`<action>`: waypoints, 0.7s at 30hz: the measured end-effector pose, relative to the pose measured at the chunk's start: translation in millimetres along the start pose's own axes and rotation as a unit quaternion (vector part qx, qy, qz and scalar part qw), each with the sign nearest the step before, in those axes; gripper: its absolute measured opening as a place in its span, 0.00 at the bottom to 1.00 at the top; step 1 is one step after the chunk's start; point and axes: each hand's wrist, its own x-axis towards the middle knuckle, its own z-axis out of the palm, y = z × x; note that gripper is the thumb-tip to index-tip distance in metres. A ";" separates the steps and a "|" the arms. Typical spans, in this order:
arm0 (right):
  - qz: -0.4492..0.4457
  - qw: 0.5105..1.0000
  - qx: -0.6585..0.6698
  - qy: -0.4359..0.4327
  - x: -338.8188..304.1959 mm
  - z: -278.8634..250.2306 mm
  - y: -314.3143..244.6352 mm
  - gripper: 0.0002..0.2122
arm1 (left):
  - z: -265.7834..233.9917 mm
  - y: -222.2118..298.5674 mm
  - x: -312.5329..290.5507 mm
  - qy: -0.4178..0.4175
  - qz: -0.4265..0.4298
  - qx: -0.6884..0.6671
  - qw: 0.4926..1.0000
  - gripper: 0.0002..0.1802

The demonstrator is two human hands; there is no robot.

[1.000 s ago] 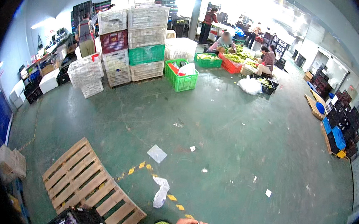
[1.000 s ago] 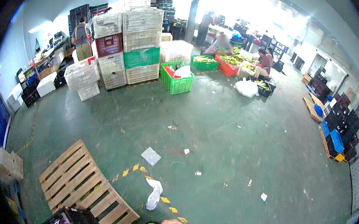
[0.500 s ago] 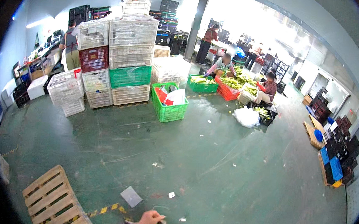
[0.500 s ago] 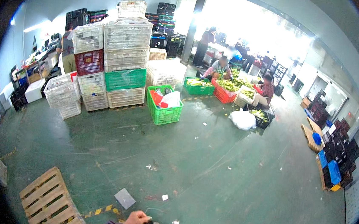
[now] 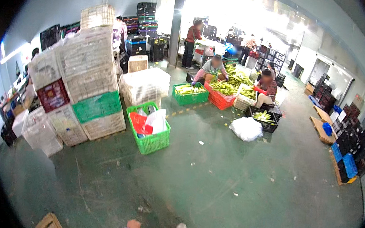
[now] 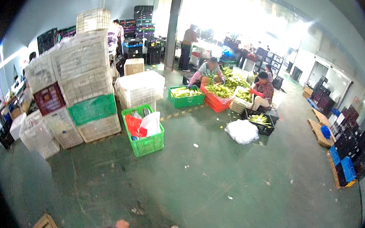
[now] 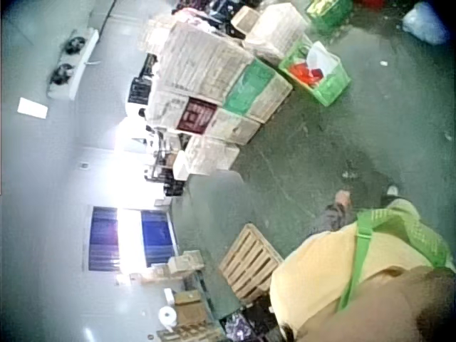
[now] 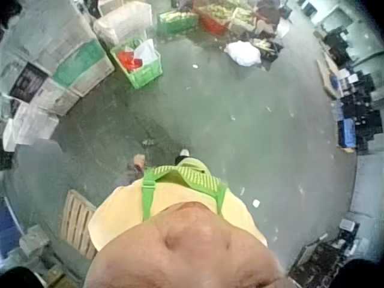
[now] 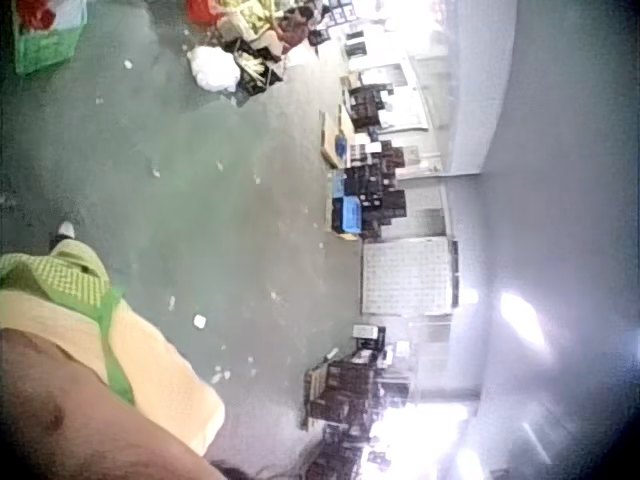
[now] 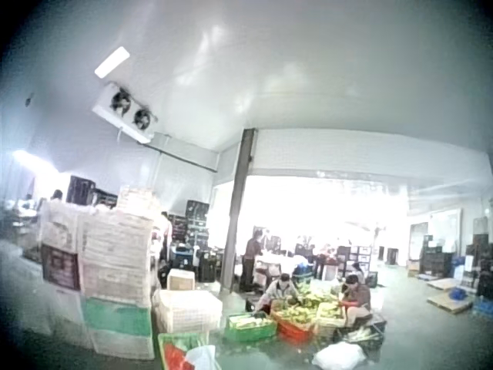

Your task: The person prepares a crate, then applies adhesive labels to plastic-wrapped eggplants on a work table and places them into the crate.

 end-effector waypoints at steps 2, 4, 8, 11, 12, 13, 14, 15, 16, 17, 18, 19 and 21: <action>-0.079 0.993 -0.092 -0.002 64.0 -36.8 -35.3 0.10 | -34.2 -7.0 17.9 -0.086 -0.087 -0.072 0.990 0.09; -0.316 0.889 -0.330 0.031 144.6 -78.3 -83.7 0.10 | -61.4 -11.5 38.8 -0.060 -0.191 -0.198 0.960 0.09; -0.227 0.957 0.162 0.079 233.2 -189.8 -341.3 0.07 | -113.6 -9.0 104.3 -0.012 -0.254 -0.309 0.916 0.08; -0.301 0.910 0.275 0.070 243.4 -275.3 -541.6 0.12 | -158.8 -10.9 165.9 -0.002 -0.259 -0.338 0.905 0.08; -0.343 0.894 0.287 0.022 251.8 -298.3 -593.6 0.12 | -172.5 -12.6 184.8 -0.004 -0.259 -0.342 0.903 0.08; -0.385 0.873 0.300 -0.024 263.5 -308.1 -630.9 0.13 | -186.6 -15.0 203.9 -0.005 -0.257 -0.340 0.905 0.07; -0.366 0.870 0.330 -0.019 276.7 -308.3 -651.7 0.12 | -205.9 -17.3 233.9 -0.002 -0.243 -0.339 0.909 0.07; -0.359 0.864 0.353 -0.013 289.2 -315.0 -679.8 0.10 | -221.7 -21.6 261.8 0.009 -0.227 -0.337 0.914 0.07; -0.346 0.864 0.367 -0.006 300.4 -330.1 -694.5 0.09 | -234.6 -27.8 291.3 0.023 -0.184 -0.313 0.931 0.07; -0.329 0.882 0.336 -0.014 334.3 -334.2 -695.4 0.06 | -252.8 -39.9 324.5 0.052 -0.107 -0.254 0.960 0.07; -0.297 0.893 0.331 -0.065 351.9 -341.6 -691.4 0.07 | -262.5 -58.4 353.3 0.104 -0.011 -0.152 0.983 0.07; -0.263 0.899 0.326 -0.127 360.2 -349.3 -689.8 0.07 | -266.2 -81.1 372.0 0.183 0.086 -0.057 0.978 0.07; -0.136 0.929 0.330 -0.098 387.9 -374.1 -618.7 0.09 | -446.8 1.3 430.1 0.050 -0.283 -0.603 0.744 0.10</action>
